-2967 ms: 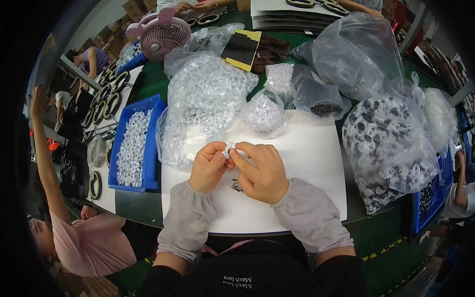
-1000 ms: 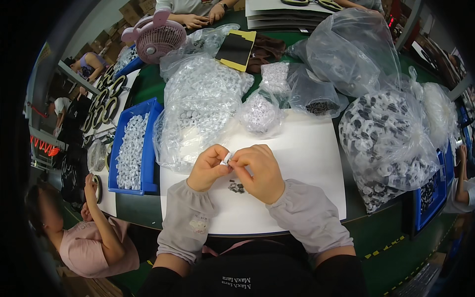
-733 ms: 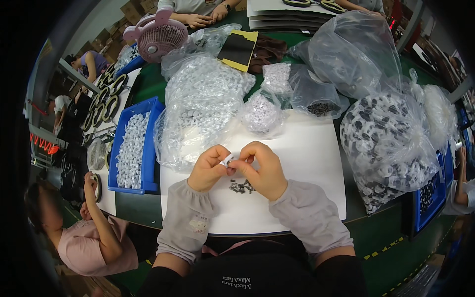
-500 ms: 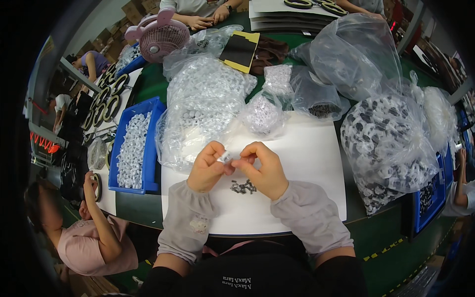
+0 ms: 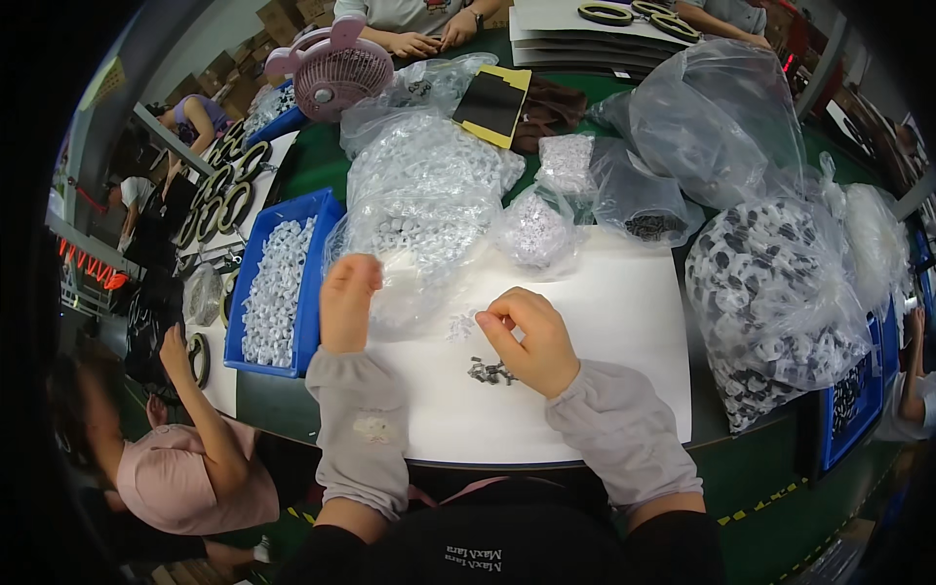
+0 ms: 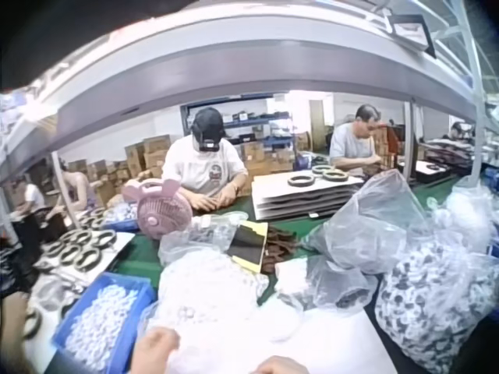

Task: The person assembles small plastic clips by inserting metal components into them by hand.

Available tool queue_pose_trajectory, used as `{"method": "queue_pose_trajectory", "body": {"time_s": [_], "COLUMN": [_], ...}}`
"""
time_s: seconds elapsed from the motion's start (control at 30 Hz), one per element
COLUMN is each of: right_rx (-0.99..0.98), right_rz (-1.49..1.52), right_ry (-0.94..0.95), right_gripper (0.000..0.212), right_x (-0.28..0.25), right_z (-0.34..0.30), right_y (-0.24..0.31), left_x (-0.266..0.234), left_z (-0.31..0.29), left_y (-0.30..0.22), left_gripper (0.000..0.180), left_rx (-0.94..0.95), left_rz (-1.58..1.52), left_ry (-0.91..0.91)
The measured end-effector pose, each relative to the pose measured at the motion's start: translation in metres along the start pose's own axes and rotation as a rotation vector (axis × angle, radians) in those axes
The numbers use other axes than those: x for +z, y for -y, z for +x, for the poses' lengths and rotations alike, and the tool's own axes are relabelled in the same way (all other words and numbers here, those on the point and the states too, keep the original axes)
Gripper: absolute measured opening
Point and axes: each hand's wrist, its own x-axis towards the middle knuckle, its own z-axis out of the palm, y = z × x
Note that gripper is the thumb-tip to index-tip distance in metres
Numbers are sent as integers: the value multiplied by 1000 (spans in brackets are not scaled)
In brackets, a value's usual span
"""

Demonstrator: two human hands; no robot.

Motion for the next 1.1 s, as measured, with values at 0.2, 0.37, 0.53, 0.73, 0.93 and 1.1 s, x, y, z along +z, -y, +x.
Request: {"method": "queue_pose_trajectory", "body": {"time_s": [0.2, 0.37, 0.53, 0.73, 0.93, 1.1], "right_rx": [-38, -87, -104, -126, -122, -128], "right_rz": [-49, -99, -120, -135, -153, -165], "right_ry": [31, 53, 64, 57, 52, 70], "right_gripper": [7, 5, 5, 6, 7, 8], "right_x": [-3, -3, -3, 1, -1, 0], "right_z": [1, 0, -1, -1, -1, -1], "right_y": [0, -3, -3, -3, -5, -5], "left_x": [-6, -14, -5, -7, 8, -2], "left_z": [3, 6, 6, 3, 4, 9], "left_y": [37, 36, 28, 32, 27, 30], "left_gripper": [24, 32, 34, 36, 26, 21], "left_rx": [392, 164, 118, 168, 127, 259], "left_rz": [993, 1450, 1562, 1501, 875, 887], "left_ry": [-119, -285, -367, -200, -128, -140]}}
